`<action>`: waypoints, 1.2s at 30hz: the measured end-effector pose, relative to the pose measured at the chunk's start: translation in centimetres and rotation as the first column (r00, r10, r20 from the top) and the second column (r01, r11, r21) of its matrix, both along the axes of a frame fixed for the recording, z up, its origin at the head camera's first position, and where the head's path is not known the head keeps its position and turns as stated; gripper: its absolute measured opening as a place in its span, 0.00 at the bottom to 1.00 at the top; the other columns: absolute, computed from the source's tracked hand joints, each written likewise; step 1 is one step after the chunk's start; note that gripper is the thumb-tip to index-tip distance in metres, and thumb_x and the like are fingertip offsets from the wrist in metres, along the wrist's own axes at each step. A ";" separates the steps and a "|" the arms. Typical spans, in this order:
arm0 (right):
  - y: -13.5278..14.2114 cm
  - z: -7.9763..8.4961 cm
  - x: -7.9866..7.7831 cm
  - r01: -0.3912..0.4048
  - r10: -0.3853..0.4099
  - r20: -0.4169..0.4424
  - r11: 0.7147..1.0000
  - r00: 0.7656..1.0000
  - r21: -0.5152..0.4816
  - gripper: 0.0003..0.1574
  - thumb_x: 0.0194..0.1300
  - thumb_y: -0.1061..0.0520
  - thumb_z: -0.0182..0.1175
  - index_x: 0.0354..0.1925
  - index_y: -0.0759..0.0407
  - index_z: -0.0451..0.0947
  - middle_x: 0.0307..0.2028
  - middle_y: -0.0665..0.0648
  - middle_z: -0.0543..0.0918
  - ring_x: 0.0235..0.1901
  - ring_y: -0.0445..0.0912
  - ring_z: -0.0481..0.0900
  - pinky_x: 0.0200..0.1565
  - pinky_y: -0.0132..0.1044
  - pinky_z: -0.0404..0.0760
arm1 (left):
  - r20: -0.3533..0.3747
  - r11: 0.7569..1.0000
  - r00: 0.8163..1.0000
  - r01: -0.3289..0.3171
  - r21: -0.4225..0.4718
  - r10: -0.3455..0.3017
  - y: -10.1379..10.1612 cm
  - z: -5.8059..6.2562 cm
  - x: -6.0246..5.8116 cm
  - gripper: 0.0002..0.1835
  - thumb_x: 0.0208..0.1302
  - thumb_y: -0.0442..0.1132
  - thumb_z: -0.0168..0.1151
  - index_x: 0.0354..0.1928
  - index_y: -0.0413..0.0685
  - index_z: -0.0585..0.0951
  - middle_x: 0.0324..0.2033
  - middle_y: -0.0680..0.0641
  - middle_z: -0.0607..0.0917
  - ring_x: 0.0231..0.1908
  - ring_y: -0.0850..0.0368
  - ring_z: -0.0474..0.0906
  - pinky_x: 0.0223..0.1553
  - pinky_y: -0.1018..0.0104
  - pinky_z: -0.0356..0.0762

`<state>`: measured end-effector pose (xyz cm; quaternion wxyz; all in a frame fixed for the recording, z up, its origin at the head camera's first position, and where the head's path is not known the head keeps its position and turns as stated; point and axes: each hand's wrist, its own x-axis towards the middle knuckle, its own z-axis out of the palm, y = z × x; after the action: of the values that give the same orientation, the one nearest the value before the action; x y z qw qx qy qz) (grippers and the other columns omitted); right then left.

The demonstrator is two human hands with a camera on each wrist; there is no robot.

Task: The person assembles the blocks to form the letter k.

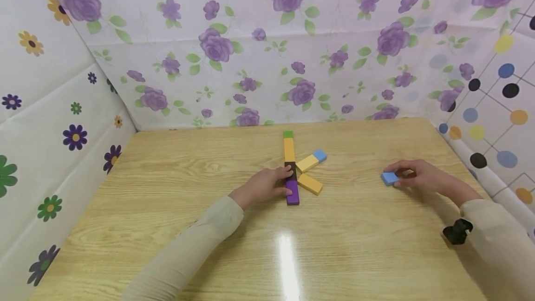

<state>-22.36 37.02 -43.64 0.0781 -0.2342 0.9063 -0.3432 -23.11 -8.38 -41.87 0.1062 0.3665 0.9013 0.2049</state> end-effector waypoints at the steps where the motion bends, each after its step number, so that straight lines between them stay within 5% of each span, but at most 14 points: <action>1: 0.0 0.0 0.0 0.010 -0.010 0.005 1.000 1.000 0.008 0.23 0.61 0.57 0.67 0.55 0.59 0.79 0.53 0.61 0.80 0.47 0.29 0.74 0.47 0.25 0.76 | 0.000 1.000 1.000 0.000 -0.002 0.000 0.0 0.0 0.0 0.33 0.65 0.49 0.62 0.67 0.40 0.69 0.68 0.43 0.66 0.67 0.45 0.62 0.67 0.55 0.61; 8: -0.8 0.5 -0.1 0.038 -0.038 0.002 0.997 0.999 0.061 0.24 0.62 0.54 0.67 0.56 0.55 0.78 0.52 0.58 0.81 0.49 0.36 0.76 0.48 0.33 0.79 | 0.002 1.000 1.000 -0.005 -0.011 0.005 0.0 0.0 0.0 0.33 0.65 0.49 0.62 0.67 0.40 0.68 0.68 0.43 0.66 0.68 0.45 0.61 0.67 0.55 0.61; 17: -2.8 0.6 0.1 0.053 -0.053 0.018 0.998 0.998 -0.035 0.25 0.62 0.56 0.66 0.57 0.58 0.77 0.50 0.59 0.80 0.46 0.37 0.77 0.45 0.30 0.80 | 0.011 1.000 1.000 -0.007 -0.015 0.007 0.0 0.0 0.0 0.33 0.65 0.49 0.61 0.68 0.41 0.68 0.69 0.44 0.65 0.67 0.45 0.61 0.67 0.55 0.61; 25: -4.9 1.0 0.2 0.101 -0.094 0.082 0.991 0.992 -0.089 0.26 0.64 0.54 0.65 0.59 0.58 0.75 0.53 0.61 0.78 0.50 0.51 0.77 0.47 0.35 0.81 | 0.006 1.000 1.000 -0.005 -0.016 0.005 -0.1 -0.1 0.0 0.33 0.65 0.49 0.61 0.68 0.41 0.67 0.69 0.44 0.65 0.67 0.45 0.61 0.67 0.56 0.61; 36: -8.3 1.2 0.8 0.123 -0.104 0.125 0.980 0.987 -0.155 0.28 0.64 0.53 0.64 0.61 0.60 0.74 0.57 0.64 0.76 0.54 0.58 0.75 0.50 0.40 0.80 | 0.005 1.000 1.000 0.000 -0.007 0.000 0.0 -0.1 0.0 0.33 0.65 0.49 0.61 0.67 0.39 0.68 0.68 0.43 0.65 0.67 0.44 0.62 0.67 0.55 0.61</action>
<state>-21.52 28.75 -42.45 0.0919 -0.1672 0.8811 -0.4328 -23.12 -8.42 -41.97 0.1098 0.3657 0.9018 0.2026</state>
